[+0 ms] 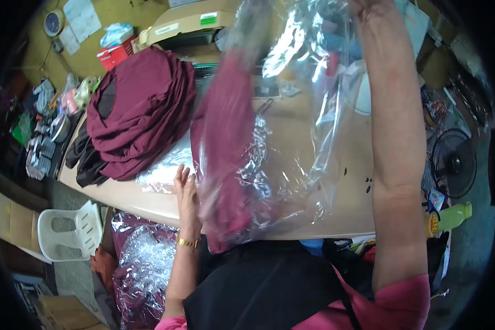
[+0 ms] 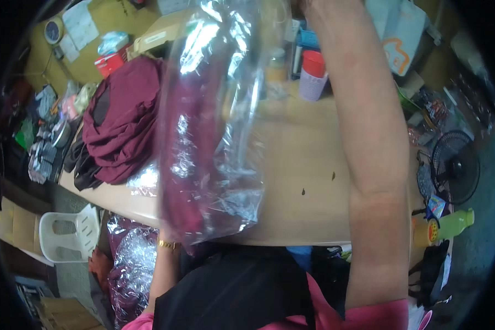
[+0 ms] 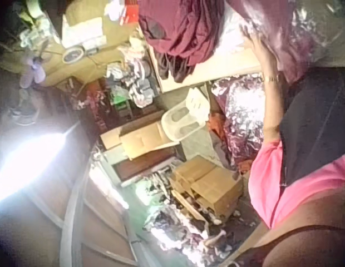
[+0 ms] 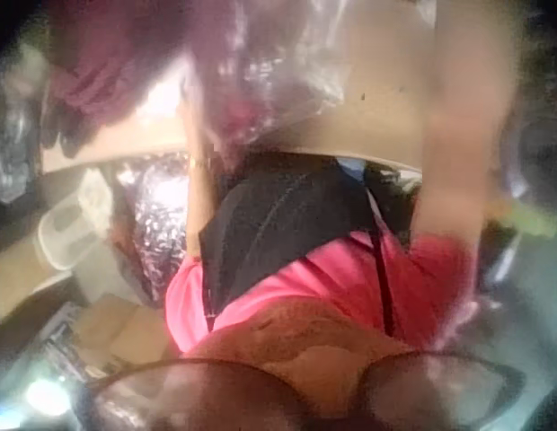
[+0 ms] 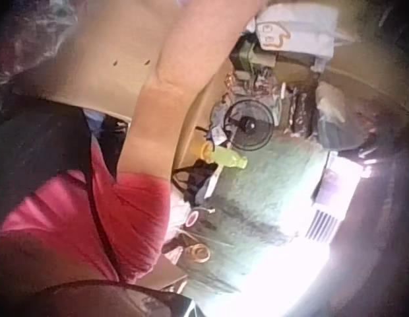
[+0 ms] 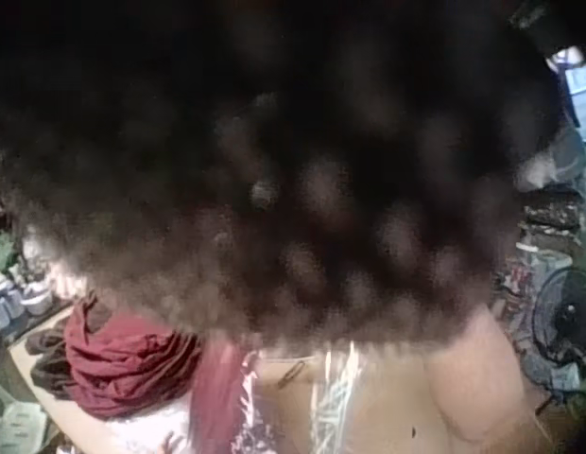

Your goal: The person folds a maroon leather bag, places it inside a clear plastic bag, seals the plastic bag with adhesive, and then begins folding a brown leather item using a black tool by hand.

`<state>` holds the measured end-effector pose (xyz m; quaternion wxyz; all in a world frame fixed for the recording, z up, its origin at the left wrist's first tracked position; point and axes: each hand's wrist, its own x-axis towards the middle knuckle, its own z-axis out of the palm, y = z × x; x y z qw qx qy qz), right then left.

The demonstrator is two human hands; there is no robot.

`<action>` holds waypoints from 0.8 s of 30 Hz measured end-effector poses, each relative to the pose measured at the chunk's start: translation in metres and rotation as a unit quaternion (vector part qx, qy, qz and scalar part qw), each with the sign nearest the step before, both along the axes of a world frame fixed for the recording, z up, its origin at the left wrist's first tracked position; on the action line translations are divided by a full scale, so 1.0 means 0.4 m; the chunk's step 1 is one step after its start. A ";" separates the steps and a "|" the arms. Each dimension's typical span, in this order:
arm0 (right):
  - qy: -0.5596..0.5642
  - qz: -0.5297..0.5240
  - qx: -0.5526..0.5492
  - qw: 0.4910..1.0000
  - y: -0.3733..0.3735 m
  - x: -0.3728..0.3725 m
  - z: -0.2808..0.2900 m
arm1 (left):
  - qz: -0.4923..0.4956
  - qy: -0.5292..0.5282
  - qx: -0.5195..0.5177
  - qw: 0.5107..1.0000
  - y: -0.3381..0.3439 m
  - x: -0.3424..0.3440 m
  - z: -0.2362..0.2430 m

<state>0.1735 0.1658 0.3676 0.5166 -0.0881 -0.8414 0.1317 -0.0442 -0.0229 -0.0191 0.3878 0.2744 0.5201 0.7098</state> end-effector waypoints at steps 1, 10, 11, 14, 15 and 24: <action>0.022 0.002 -0.005 1.000 -0.015 0.032 0.019 | -0.020 -0.053 0.070 0.996 0.000 -0.020 -0.022; 0.017 -0.136 -0.454 0.880 0.247 0.529 -0.492 | -0.134 -0.008 -0.113 0.985 -0.071 0.032 0.096; 0.004 -0.129 -0.528 0.839 0.247 0.598 -0.586 | -0.128 -0.014 -0.131 0.983 -0.068 0.061 0.096; -0.045 -0.193 -0.613 0.765 0.230 0.746 -0.838 | -0.113 0.118 -0.033 0.986 -0.045 0.100 0.048; -0.053 -0.177 -0.653 0.734 0.208 0.758 -0.869 | -0.098 0.218 -0.069 0.968 -0.041 0.105 0.045; -0.174 -0.168 -0.423 0.873 0.206 0.483 -0.545 | -0.161 0.299 -0.038 0.940 -0.006 0.206 -0.002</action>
